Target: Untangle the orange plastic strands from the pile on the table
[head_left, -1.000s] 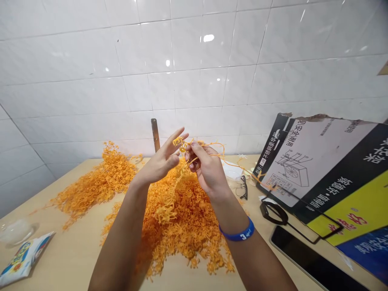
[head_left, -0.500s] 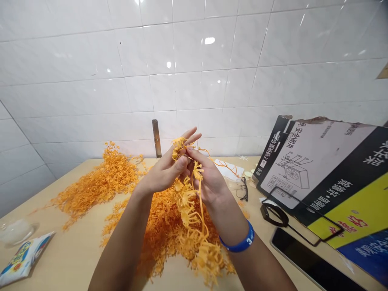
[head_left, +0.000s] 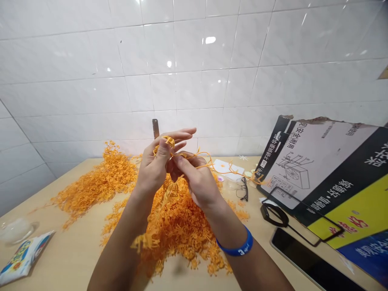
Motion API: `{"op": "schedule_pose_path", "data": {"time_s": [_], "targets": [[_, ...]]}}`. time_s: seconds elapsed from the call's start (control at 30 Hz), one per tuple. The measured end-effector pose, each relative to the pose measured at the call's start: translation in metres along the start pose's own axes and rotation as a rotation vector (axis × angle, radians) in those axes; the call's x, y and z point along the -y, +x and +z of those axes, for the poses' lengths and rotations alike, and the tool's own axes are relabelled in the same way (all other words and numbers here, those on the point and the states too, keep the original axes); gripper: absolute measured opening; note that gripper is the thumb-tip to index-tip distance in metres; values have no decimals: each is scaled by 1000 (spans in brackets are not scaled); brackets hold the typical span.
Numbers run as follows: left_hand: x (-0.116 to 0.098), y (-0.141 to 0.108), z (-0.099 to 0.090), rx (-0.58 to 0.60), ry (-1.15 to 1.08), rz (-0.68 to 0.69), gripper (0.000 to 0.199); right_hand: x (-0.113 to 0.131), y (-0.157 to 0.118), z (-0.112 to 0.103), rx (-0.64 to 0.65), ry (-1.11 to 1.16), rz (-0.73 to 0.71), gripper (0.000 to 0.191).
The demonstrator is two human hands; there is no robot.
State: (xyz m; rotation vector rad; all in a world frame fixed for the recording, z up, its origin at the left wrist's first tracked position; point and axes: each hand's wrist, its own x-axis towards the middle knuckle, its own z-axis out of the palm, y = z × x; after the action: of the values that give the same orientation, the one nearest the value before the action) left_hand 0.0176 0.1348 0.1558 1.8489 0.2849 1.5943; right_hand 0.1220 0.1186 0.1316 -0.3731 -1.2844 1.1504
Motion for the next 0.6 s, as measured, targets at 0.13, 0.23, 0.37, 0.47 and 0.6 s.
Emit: {"op": "schedule_pose_path", "data": {"time_s": [0.13,0.23,0.37,0.47,0.6], "targets": [[-7,0,-3,9,11,-110,36,5,1,-7,47,-222,-68,25],[-10,0,-3,102,-4,-187,34,6,0,-10,73,-288,-95,29],[-9,-2,2,132,-82,-258,31,4,-3,-11,147,-383,-192,39],[-6,-2,2,128,-190,-318,33,5,-6,-12,205,-373,-257,40],[0,7,-13,-55,-229,-465,35,8,-8,-11,398,-308,-244,40]]}}
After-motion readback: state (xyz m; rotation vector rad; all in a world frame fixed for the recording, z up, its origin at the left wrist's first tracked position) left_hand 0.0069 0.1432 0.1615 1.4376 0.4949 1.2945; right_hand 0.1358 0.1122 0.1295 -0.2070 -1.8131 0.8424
